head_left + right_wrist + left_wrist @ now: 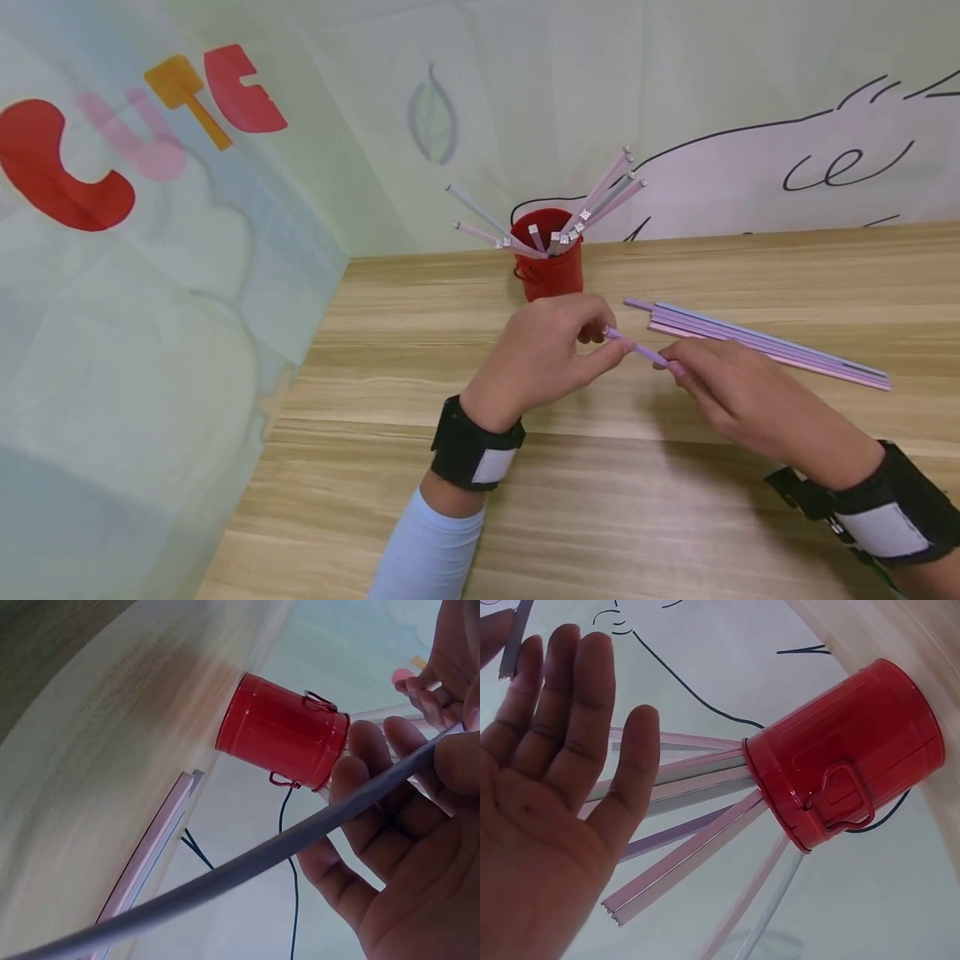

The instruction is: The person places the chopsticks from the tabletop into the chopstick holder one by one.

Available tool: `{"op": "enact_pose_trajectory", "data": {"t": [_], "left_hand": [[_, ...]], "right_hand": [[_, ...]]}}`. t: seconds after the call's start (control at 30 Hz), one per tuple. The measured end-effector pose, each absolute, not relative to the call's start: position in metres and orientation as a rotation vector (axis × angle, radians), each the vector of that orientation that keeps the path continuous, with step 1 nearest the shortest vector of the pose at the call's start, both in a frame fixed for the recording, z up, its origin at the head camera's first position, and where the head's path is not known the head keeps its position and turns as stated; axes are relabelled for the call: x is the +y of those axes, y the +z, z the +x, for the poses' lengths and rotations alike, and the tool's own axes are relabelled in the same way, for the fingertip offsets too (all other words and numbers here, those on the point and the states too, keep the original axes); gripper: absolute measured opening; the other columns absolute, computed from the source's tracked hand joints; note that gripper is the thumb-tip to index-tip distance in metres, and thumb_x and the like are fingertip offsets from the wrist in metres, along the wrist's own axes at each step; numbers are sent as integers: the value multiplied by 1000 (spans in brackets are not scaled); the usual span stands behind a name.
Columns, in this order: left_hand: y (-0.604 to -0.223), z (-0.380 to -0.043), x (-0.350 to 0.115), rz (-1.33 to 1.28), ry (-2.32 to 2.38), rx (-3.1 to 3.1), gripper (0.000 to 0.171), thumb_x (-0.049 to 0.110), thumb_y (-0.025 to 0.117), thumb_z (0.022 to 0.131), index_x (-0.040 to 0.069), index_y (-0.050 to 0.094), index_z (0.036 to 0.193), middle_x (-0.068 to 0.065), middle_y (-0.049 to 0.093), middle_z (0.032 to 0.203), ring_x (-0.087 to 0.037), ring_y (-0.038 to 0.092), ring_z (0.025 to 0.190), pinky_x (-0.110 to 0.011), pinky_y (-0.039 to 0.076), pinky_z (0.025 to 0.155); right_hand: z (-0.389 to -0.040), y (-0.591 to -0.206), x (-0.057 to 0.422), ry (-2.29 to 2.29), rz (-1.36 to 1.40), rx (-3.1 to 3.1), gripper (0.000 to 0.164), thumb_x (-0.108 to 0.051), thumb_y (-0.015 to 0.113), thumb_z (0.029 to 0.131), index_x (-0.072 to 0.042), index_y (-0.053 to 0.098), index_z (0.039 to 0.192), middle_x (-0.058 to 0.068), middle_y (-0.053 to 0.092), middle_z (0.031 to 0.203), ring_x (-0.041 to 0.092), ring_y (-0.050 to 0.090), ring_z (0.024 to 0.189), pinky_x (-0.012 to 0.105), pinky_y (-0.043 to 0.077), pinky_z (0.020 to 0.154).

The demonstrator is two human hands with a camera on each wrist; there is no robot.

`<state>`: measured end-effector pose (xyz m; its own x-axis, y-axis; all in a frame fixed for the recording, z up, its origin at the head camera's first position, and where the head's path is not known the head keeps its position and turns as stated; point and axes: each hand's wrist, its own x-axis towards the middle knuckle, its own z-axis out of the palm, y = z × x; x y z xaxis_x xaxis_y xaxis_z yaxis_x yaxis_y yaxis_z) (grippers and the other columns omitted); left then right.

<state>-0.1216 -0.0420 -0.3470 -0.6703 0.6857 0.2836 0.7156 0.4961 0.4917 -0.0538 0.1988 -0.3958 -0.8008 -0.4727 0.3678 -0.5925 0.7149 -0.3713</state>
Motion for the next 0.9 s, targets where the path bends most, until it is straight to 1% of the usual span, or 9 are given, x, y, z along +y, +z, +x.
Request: {"op": "enact_pose_trajectory", "data": {"t": [0.1,0.23,0.33,0.43,0.53,0.63,0.8,0.9], "left_hand": [[-346,-122,-42,-1265,-963,-2600,18,30,76,90,15,67,94,7,63,82,-7,55,76,-17,46,68],[-344,-121,-43,-1278,-1083,-2462,18,25,77,90,11,67,95,4,65,83,-6,57,78,-15,48,72],[-341,-121,-43,-1290,-1213,-2337,19,20,77,90,7,67,98,1,67,86,-6,60,79,-16,50,75],[-337,-120,-43,-1299,-1329,-2207,19,13,76,90,2,66,101,-3,69,89,-7,62,80,-18,52,76],[-333,-119,-43,-1294,-1400,-2108,19,7,75,89,-1,65,103,-6,69,89,-9,63,78,-21,54,76],[-330,-117,-43,-1266,-1431,-2051,19,4,73,89,-2,64,104,-8,68,88,-11,63,77,-22,55,75],[-326,-114,-43,-1217,-1383,-2021,19,4,73,90,-1,64,105,-10,68,90,-13,64,82,-22,54,74],[-326,-114,-44,-1203,-1348,-2010,20,4,74,90,-1,64,106,-10,68,92,-15,64,85,-23,54,75]], "right_hand": [[-54,-396,199,707,869,-2645,15,-4,64,96,-11,66,109,-13,50,75,5,47,69,31,45,62],[-55,-396,199,734,913,-2601,3,-12,61,101,-14,62,102,-16,40,72,3,42,66,26,39,59],[-56,-397,199,760,937,-2584,3,-16,60,102,-15,60,99,-17,38,72,1,41,64,24,36,58],[-57,-398,199,770,959,-2571,2,-15,65,99,-14,64,100,-17,44,74,1,42,66,24,38,57],[-59,-400,200,761,979,-2559,10,-11,70,94,-14,67,103,-15,55,80,1,46,68,25,44,58],[-60,-402,200,739,997,-2545,13,-10,72,92,-12,69,105,-12,63,85,1,51,72,28,50,61],[-60,-404,201,701,978,-2589,17,-9,75,88,-11,70,104,-7,68,88,2,56,73,30,54,62],[-59,-405,201,679,943,-2645,19,-9,78,85,-10,72,102,-6,68,87,2,56,72,29,54,61]]}}
